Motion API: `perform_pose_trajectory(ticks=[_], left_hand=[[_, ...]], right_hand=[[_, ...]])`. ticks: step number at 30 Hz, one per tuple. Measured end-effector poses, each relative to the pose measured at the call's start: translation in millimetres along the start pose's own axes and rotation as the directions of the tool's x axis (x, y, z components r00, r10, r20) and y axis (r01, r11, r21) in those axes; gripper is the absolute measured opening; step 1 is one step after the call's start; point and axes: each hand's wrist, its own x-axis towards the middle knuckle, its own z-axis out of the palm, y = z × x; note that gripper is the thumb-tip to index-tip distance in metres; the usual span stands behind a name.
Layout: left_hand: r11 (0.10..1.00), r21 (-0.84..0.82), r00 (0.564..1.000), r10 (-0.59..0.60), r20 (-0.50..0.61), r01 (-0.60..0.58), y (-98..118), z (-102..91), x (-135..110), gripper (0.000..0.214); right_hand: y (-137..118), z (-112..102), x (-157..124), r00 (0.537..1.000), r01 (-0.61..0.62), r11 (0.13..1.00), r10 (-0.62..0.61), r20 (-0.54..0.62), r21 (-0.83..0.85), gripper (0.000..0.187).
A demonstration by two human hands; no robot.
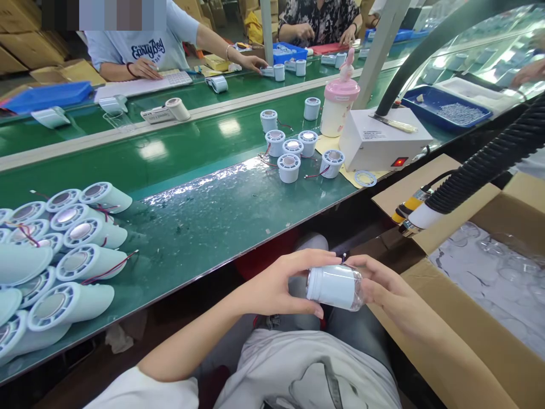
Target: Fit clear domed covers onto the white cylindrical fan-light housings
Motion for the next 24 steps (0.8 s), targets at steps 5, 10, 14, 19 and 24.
perform_pose_trajectory(ticks=[5, 10, 14, 19, 24], left_hand=[[1.0, 0.013, 1.0, 0.024, 0.004, -0.024, 0.7, 0.0, 0.0, 0.083], [0.996, 0.06, 0.997, 0.071, 0.011, -0.071, -0.7, -0.4, 0.7, 0.083], [0.992, 0.088, 0.996, 0.09, 0.025, -0.092, -1.8, 0.1, 0.7, 0.081], [0.995, 0.081, 0.998, 0.062, -0.01, -0.061, 1.2, 5.4, -1.0, 0.069], [0.995, -0.023, 0.992, -0.1, -0.071, 0.099, 9.9, 11.3, -3.8, 0.06]], right_hand=[[5.9, 1.7, 1.0, 0.997, -0.069, 0.996, 0.071, -0.037, 0.054, 0.043], [5.2, 6.6, 0.9, 0.988, -0.156, 0.978, 0.155, 0.015, 0.135, 0.044], [4.2, 9.7, 1.8, 0.97, -0.242, 0.944, 0.234, 0.061, 0.225, 0.046], [3.4, 12.4, 2.8, 0.922, -0.388, 0.892, 0.375, 0.102, 0.233, 0.058], [9.9, 12.0, 0.5, 0.969, -0.245, 0.969, 0.243, -0.041, -0.036, 0.062]])
